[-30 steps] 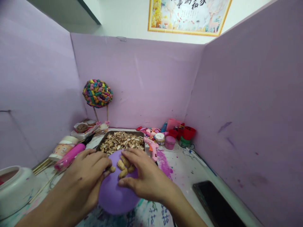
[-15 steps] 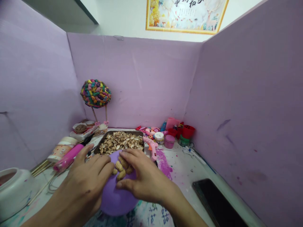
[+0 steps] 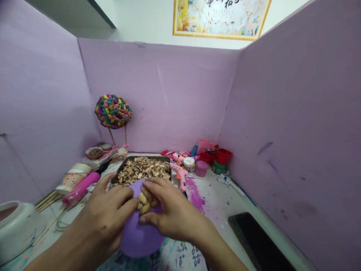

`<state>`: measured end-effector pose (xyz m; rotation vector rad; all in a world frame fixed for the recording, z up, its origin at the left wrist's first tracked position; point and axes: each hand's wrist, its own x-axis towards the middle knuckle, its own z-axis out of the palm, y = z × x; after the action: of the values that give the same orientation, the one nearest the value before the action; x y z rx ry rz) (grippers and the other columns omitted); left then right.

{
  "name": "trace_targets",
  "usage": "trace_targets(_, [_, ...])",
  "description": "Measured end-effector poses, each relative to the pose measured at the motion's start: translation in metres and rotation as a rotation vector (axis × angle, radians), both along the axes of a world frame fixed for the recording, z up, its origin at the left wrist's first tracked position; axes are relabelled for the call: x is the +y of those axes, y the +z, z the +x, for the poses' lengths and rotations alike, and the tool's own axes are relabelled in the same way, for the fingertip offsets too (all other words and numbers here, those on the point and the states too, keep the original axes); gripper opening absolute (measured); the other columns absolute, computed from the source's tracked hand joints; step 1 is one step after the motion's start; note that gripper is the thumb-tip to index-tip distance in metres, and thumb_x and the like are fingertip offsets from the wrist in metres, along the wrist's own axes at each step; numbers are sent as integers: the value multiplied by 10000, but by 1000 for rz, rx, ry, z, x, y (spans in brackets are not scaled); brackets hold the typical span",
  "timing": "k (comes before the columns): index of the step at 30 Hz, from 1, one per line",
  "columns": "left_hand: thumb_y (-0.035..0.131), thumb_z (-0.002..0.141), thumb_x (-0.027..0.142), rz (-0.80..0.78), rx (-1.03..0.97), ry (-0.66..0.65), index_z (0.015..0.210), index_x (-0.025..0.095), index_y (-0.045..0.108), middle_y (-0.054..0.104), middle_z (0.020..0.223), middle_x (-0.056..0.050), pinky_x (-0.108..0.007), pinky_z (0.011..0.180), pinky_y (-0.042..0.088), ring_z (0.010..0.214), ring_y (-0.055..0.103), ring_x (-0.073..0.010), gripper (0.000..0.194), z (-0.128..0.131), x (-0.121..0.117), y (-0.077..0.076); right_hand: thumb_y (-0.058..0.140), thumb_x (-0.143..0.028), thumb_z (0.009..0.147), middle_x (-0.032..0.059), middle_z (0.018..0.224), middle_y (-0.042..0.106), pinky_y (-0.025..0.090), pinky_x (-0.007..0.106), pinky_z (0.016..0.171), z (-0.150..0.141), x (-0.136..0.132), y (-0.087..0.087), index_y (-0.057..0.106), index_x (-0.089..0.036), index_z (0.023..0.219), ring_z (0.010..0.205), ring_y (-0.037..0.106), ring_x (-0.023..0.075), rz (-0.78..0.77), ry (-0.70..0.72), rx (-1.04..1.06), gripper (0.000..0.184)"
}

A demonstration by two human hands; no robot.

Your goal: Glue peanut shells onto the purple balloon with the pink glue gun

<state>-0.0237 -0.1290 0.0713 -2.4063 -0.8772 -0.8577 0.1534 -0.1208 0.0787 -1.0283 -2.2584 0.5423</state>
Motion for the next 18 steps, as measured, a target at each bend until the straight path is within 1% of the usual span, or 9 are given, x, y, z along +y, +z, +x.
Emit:
trace_targets(3, [405, 700, 77, -30, -25, -38, 691, 176, 564, 503, 610, -10, -514, 922, 264, 597, 447, -154, 188, 0, 1, 0, 691, -367, 664, 118, 1269, 480, 332, 405, 992, 0, 0, -1, 495, -168, 1197, 1181, 409, 247, 5, 0, 8, 602])
trace_targets(6, [408, 708, 41, -137, -50, -78, 729, 174, 559, 516, 637, -5, -504, 946, 249, 624, 468, -145, 203, -1, 2, 1, 681, -405, 661, 123, 1273, 476, 327, 416, 995, 0, 1, -2, 491, -163, 1205, 1182, 408, 252, 2, -5, 14, 624])
trace_targets(11, [423, 735, 32, -271, -100, -171, 802, 201, 584, 570, 728, -4, -480, 954, 244, 707, 518, -139, 243, -10, 7, 9, 707, -352, 643, 142, 1258, 486, 322, 392, 1003, 4, 7, -1, 487, -115, 1213, 1177, 415, 244, -54, -38, 45, 655])
trace_targets(14, [449, 750, 42, -338, -147, -176, 852, 222, 588, 595, 801, -3, -451, 942, 271, 752, 534, -137, 250, -16, 11, 14, 721, -352, 624, 137, 1292, 457, 312, 401, 1009, 7, 7, 0, 493, -127, 1211, 1192, 401, 248, -111, -73, 50, 669])
trace_targets(18, [472, 740, 53, -379, -149, -183, 811, 220, 598, 602, 783, -2, -449, 925, 295, 748, 537, -145, 221, -16, 15, 13, 714, -385, 621, 118, 1319, 434, 276, 441, 1021, 7, 5, 0, 484, -185, 1227, 1225, 360, 261, -157, -83, 46, 679])
